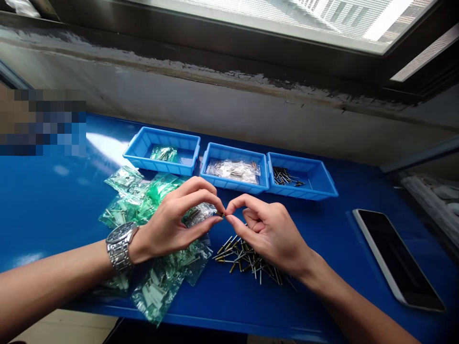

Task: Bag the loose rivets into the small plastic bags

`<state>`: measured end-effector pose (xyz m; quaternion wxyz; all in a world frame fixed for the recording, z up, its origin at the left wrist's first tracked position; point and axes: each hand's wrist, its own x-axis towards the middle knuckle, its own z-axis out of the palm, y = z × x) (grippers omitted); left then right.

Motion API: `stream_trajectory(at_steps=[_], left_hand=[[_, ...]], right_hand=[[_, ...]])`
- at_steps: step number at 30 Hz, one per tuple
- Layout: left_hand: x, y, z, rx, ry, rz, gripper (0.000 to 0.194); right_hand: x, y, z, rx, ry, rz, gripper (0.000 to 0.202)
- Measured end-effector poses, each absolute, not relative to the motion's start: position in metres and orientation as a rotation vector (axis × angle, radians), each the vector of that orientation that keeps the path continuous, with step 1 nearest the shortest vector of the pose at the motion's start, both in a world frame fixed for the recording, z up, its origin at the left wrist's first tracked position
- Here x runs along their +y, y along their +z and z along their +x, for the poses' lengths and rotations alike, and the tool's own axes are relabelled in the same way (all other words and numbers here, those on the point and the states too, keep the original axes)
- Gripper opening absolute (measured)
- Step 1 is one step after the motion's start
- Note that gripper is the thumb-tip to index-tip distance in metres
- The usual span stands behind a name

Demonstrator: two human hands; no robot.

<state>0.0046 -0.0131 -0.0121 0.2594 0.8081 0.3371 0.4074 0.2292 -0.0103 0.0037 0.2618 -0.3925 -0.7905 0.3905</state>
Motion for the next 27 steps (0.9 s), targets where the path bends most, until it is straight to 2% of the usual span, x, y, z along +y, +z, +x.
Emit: stream_trajectory(at_steps=[6,17,27], left_hand=[[-0.014,-0.011,0.005,0.923,1.115,2.156,0.009],[-0.013,-0.01,0.007,0.903,1.077,2.183,0.007],[-0.013,-0.01,0.007,0.92,1.153,2.187,0.009]], right_hand=[[-0.01,0.002,0.231,-2.222,0.971,-1.052,0.005],[-0.023,0.001,0.221,-2.144,0.246,-0.852,0.002],[-0.017,0.0,0.224,-2.149,0.336,-0.89,0.002]])
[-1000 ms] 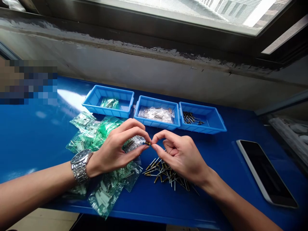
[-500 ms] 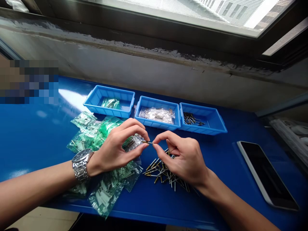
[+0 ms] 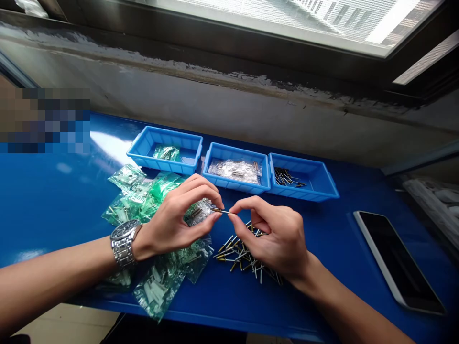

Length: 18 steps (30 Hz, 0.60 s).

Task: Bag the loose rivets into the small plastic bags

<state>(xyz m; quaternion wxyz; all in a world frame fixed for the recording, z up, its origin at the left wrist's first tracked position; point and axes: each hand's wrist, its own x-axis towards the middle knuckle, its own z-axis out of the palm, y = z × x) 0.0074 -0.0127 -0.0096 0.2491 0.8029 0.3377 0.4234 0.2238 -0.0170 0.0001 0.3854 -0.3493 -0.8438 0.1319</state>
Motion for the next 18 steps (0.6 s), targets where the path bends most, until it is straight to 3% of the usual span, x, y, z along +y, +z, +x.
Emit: stream_trajectory(at_steps=[8,18], left_hand=[[-0.0146,-0.0101,0.0074,0.859,1.204,2.227,0.01],[-0.0141,-0.0101,0.0075,0.91,1.184,2.207,0.008]], right_hand=[[-0.0166,-0.0085,0.2196,-2.173,0.547,-0.88,0.006],[-0.0238,0.0007,0.2209,-2.105,0.21,-0.851,0.004]])
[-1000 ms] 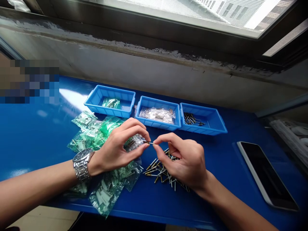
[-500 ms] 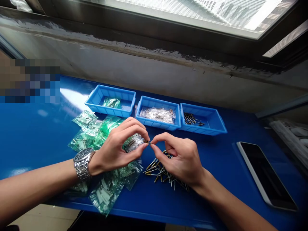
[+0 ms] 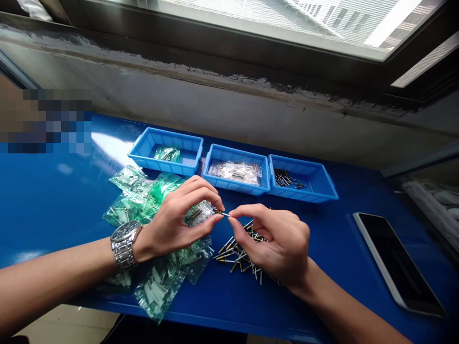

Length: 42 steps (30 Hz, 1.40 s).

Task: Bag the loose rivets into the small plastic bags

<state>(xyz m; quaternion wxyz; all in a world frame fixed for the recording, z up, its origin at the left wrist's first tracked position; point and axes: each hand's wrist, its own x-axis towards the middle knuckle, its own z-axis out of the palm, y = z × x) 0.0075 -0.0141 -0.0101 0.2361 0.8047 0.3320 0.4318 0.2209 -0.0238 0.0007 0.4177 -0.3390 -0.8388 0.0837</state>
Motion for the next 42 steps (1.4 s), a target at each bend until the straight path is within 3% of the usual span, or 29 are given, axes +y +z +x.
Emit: stream_trajectory(at_steps=[4,14,23,32,42], left_hand=[[-0.015,-0.011,0.009,0.827,1.132,2.254,0.006],[-0.015,-0.011,0.007,0.85,1.222,2.18,0.007],[-0.016,-0.01,0.006,0.784,1.21,2.191,0.009],[-0.015,-0.012,0.007,0.846,1.225,2.155,0.008],[-0.015,-0.014,0.008,0.747,1.116,2.211,0.004]], right_hand=[[-0.028,-0.001,0.22,-2.126,0.168,-0.751,0.012],[-0.024,0.003,0.221,-2.089,0.246,-0.878,0.001],[-0.02,-0.013,0.22,-2.127,0.445,-0.836,0.01],[-0.024,-0.001,0.219,-2.078,0.207,-0.879,0.002],[-0.03,0.0,0.219,-2.103,0.194,-0.741,0.014]])
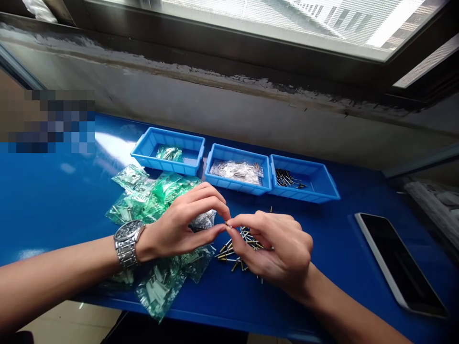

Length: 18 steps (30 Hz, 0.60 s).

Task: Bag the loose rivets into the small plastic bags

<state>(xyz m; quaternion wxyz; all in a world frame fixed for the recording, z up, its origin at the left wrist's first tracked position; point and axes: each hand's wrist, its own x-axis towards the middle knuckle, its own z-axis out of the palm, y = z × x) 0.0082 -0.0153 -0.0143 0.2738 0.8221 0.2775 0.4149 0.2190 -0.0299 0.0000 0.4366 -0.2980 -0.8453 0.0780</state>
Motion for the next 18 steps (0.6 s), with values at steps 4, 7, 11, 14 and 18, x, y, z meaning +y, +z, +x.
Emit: stream_trajectory(at_steps=[4,7,11,14,18], left_hand=[[-0.015,-0.013,0.007,0.8,1.186,2.158,0.006],[-0.015,-0.013,0.006,0.808,1.241,2.125,0.008],[-0.016,-0.012,0.006,0.781,1.254,2.154,0.01],[-0.016,-0.011,0.006,0.762,1.235,2.174,0.011],[-0.017,-0.011,0.005,0.79,1.238,2.158,0.01]], right_hand=[[-0.026,0.003,0.219,-2.048,0.242,-0.797,0.007],[-0.022,0.001,0.219,-2.04,0.306,-0.814,0.005],[-0.02,-0.007,0.217,-2.077,0.416,-0.83,0.007],[-0.02,-0.01,0.216,-2.087,0.437,-0.833,0.008],[-0.019,-0.007,0.218,-2.094,0.389,-0.83,0.007]])
